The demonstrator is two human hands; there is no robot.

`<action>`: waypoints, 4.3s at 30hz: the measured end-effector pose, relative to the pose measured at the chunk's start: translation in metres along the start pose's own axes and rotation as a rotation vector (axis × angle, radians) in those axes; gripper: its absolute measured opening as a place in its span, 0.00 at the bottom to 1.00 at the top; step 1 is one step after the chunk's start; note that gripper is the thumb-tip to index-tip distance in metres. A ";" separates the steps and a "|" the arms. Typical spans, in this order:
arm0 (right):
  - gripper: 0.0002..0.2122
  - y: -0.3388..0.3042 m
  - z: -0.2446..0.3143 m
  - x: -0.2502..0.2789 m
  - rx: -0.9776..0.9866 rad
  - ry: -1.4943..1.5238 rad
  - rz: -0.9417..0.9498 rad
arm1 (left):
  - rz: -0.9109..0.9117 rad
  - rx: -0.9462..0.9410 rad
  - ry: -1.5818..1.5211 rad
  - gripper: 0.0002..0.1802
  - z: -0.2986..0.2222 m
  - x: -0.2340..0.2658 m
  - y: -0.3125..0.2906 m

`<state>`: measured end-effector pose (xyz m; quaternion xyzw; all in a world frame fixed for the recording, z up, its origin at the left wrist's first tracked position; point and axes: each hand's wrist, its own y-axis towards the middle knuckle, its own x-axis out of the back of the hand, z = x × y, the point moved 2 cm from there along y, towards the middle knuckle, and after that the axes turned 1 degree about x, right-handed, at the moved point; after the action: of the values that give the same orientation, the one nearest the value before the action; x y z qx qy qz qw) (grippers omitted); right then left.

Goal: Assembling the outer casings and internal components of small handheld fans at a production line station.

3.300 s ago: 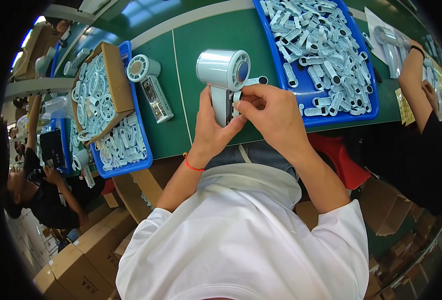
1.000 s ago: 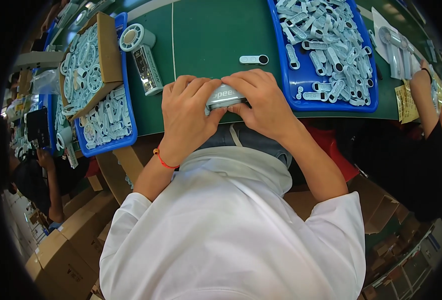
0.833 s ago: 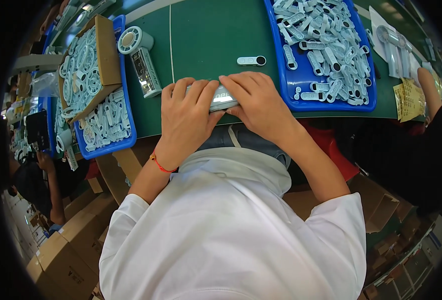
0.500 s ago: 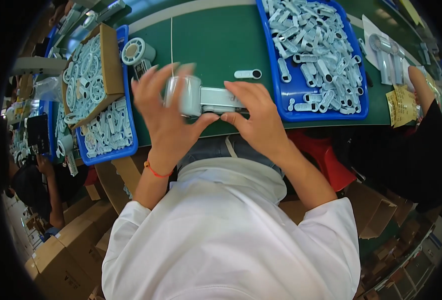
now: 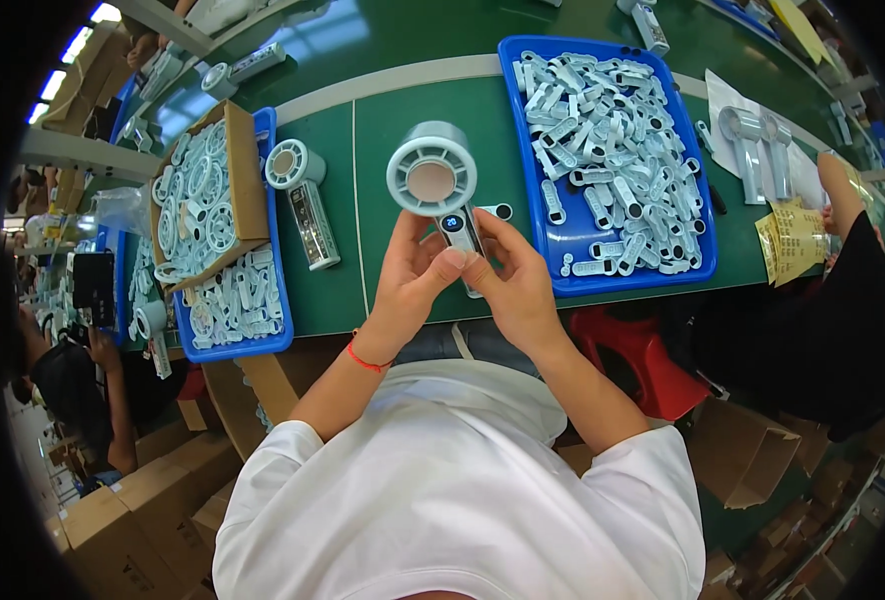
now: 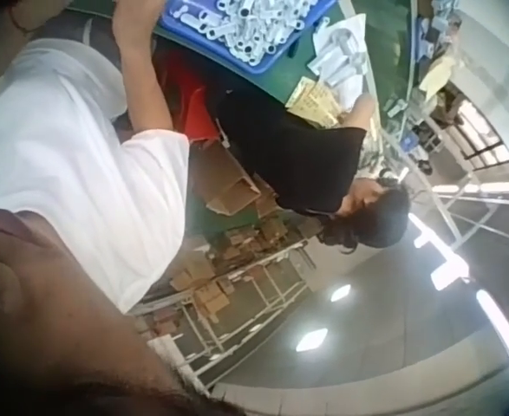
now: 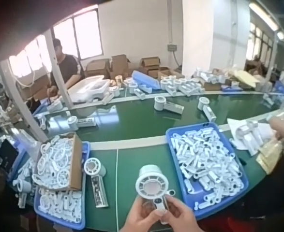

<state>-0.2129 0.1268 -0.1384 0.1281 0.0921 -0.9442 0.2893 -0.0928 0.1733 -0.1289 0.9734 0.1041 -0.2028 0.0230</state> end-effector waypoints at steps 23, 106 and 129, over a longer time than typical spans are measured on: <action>0.18 0.051 0.044 0.058 0.220 -1.459 -0.043 | -0.928 0.275 1.426 0.23 -0.042 0.103 0.326; 0.25 0.003 -0.003 -0.002 -0.087 0.085 0.211 | 0.152 -0.139 0.660 0.43 0.010 0.016 -0.021; 0.26 -0.001 0.000 -0.002 0.546 -1.227 0.242 | 0.163 -0.405 1.676 0.29 -0.028 0.021 -0.015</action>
<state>-0.2118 0.1282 -0.1380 -0.3527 -0.3453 -0.7961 0.3501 -0.0665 0.1942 -0.1113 0.7836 0.0507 0.6063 0.1260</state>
